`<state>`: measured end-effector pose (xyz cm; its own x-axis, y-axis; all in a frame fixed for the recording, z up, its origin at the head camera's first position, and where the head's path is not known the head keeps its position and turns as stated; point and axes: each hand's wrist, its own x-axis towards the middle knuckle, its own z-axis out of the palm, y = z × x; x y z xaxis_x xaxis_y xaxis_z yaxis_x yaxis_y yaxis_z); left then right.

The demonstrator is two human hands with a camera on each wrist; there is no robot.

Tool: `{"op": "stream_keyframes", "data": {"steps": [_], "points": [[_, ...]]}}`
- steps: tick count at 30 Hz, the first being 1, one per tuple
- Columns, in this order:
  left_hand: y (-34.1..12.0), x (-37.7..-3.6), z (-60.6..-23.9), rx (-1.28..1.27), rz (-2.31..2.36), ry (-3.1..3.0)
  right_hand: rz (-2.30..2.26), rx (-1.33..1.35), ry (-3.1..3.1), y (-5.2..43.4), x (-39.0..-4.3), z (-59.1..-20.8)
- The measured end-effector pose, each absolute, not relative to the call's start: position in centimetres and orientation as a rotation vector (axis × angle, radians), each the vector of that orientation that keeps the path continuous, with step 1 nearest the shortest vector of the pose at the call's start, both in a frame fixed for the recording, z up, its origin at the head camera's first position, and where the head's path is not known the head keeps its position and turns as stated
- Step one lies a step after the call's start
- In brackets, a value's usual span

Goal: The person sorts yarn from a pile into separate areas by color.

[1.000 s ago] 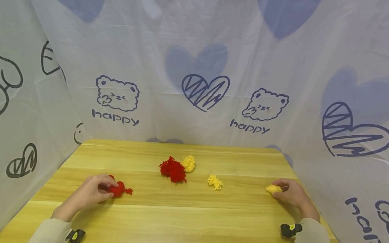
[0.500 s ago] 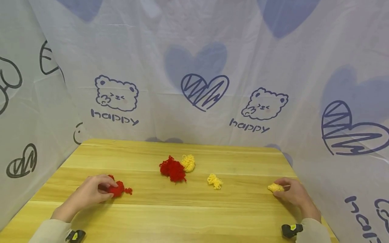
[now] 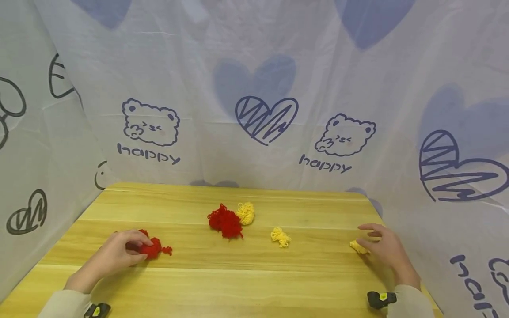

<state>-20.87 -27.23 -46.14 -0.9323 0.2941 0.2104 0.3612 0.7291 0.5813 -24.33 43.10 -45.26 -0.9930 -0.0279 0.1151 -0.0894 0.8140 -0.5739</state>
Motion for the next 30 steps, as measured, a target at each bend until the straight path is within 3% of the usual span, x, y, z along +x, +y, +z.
{"op": "stream_keyframes", "data": {"steps": [17,30], "points": [[-27.4,-20.8,-46.3,-0.491,-1.017,-2.836,1.216,0.400,-2.800,36.1,-26.1,-43.5],[-27.4,-20.7,-46.2,-0.493,-1.038,-2.839,1.363,0.602,-2.814,31.8,-27.1,-44.9]]}}
